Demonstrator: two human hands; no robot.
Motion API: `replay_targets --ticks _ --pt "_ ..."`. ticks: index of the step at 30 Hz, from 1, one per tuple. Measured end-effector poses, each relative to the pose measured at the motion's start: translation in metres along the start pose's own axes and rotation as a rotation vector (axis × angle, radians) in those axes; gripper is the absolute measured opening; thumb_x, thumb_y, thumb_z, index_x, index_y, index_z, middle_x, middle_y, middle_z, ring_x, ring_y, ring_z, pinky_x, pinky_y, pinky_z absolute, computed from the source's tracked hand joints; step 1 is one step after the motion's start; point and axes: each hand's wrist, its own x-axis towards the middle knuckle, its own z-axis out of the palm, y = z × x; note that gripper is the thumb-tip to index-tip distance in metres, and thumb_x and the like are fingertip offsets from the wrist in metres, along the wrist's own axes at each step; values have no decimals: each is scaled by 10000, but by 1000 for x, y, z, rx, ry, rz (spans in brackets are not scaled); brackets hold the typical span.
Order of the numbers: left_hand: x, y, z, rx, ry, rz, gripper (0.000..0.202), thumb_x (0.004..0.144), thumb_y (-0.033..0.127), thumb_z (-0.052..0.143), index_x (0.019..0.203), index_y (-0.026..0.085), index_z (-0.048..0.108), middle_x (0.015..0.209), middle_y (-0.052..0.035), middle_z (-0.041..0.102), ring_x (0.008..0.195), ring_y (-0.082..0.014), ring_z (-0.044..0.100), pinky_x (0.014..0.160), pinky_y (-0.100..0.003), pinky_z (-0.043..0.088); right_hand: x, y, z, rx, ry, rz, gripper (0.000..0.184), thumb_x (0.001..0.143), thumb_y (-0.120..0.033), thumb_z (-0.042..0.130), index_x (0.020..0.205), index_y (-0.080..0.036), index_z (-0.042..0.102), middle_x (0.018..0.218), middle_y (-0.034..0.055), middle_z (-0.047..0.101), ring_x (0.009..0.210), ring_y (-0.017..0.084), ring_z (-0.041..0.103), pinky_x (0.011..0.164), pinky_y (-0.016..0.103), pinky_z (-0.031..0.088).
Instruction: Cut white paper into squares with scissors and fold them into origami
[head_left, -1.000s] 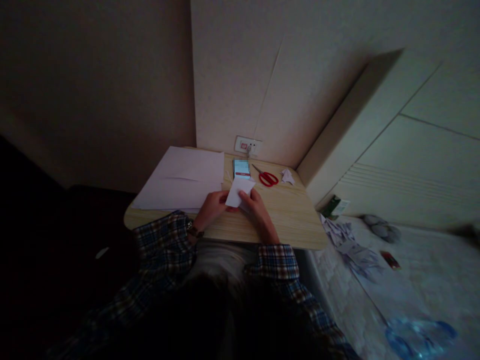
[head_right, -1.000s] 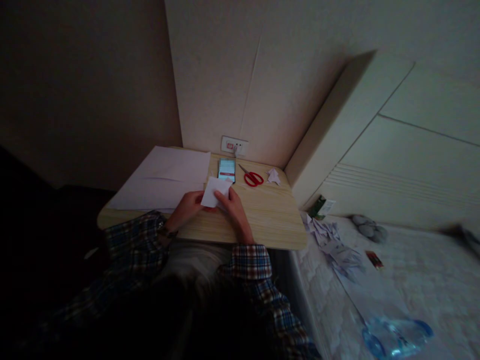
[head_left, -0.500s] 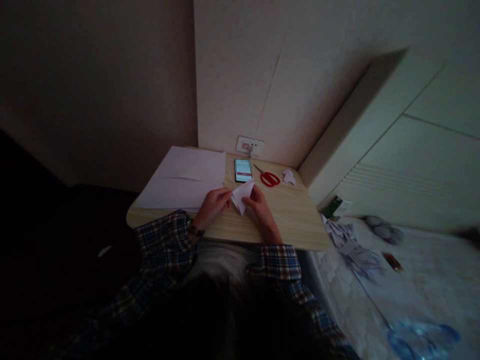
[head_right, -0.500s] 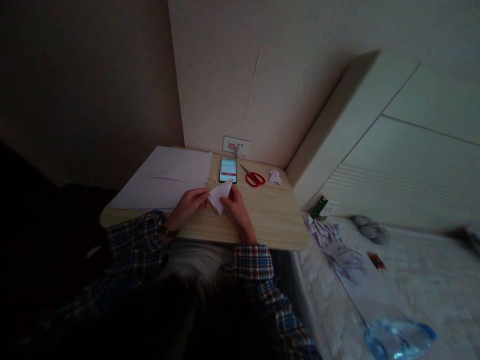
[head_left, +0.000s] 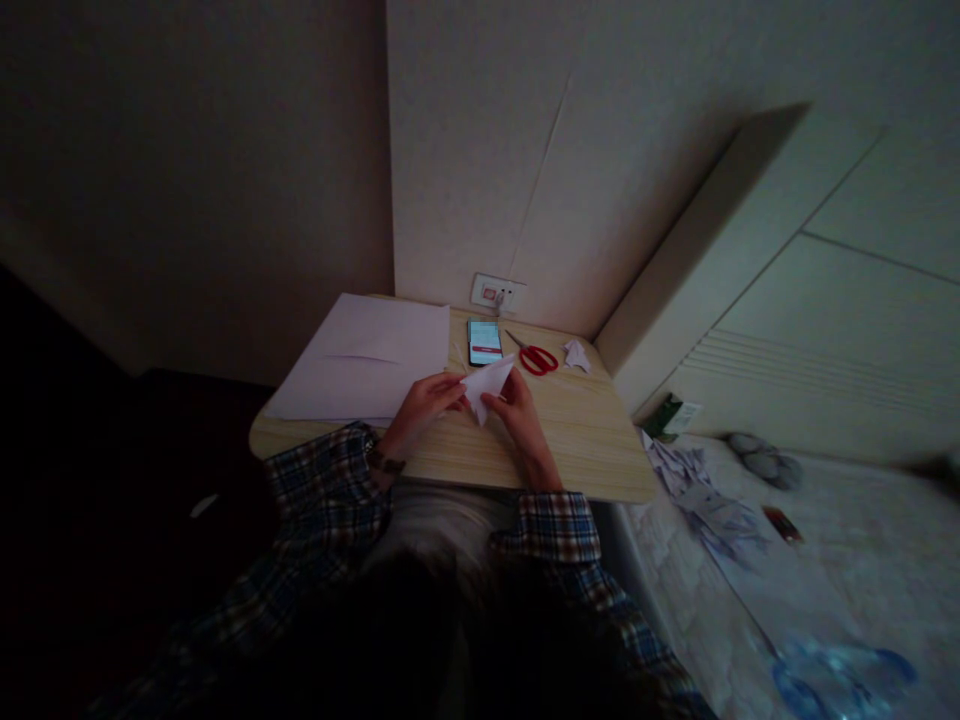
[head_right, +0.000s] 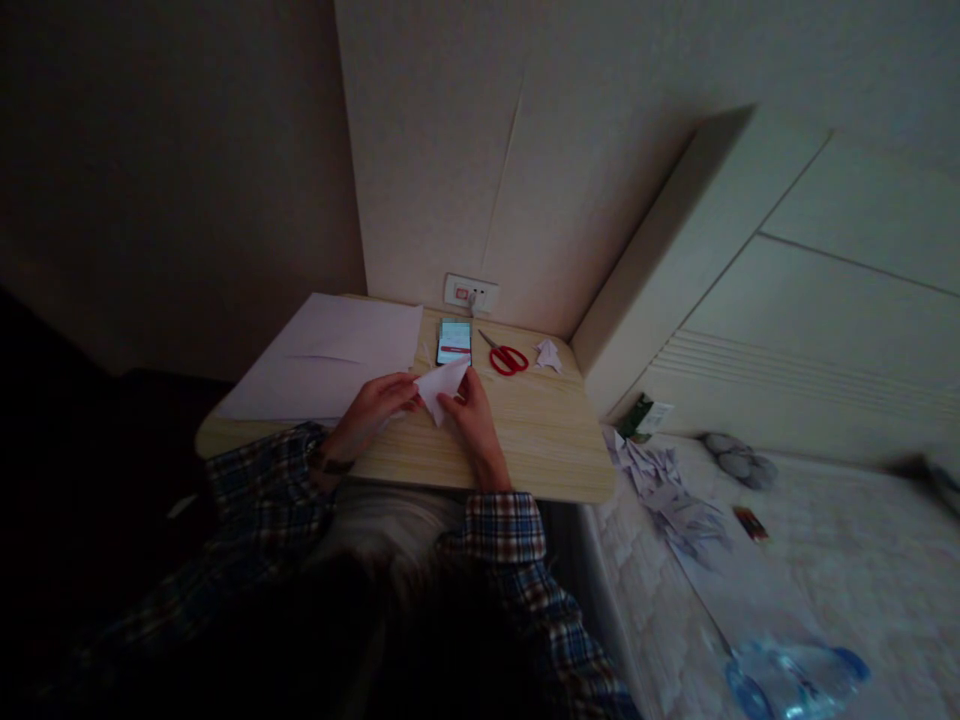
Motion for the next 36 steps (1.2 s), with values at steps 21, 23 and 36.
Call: replay_targets --ticks 21,23,36 --pt "1 0 -1 180 96 224 248 759 325 637 911 153 732 962 -84 706 925 -213 637 850 -321 495 -8 -22 7 -85 0 -94 120 712 -268 720 809 -237 655 779 -20 634 749 160 576 708 280 464" --pt "1 0 -1 157 91 205 278 760 338 636 948 148 715 1011 -91 717 951 -223 645 869 -335 498 -8 -21 9 -93 -16 -92 109 709 -247 718 791 -235 646 745 -29 620 710 151 565 681 274 460" --pt "1 -2 0 131 39 99 412 811 485 559 931 123 715 932 -88 742 829 -220 662 697 -286 519 -11 -25 3 -82 199 -168 78 764 -260 658 783 -219 593 733 -23 595 648 136 524 574 248 412"
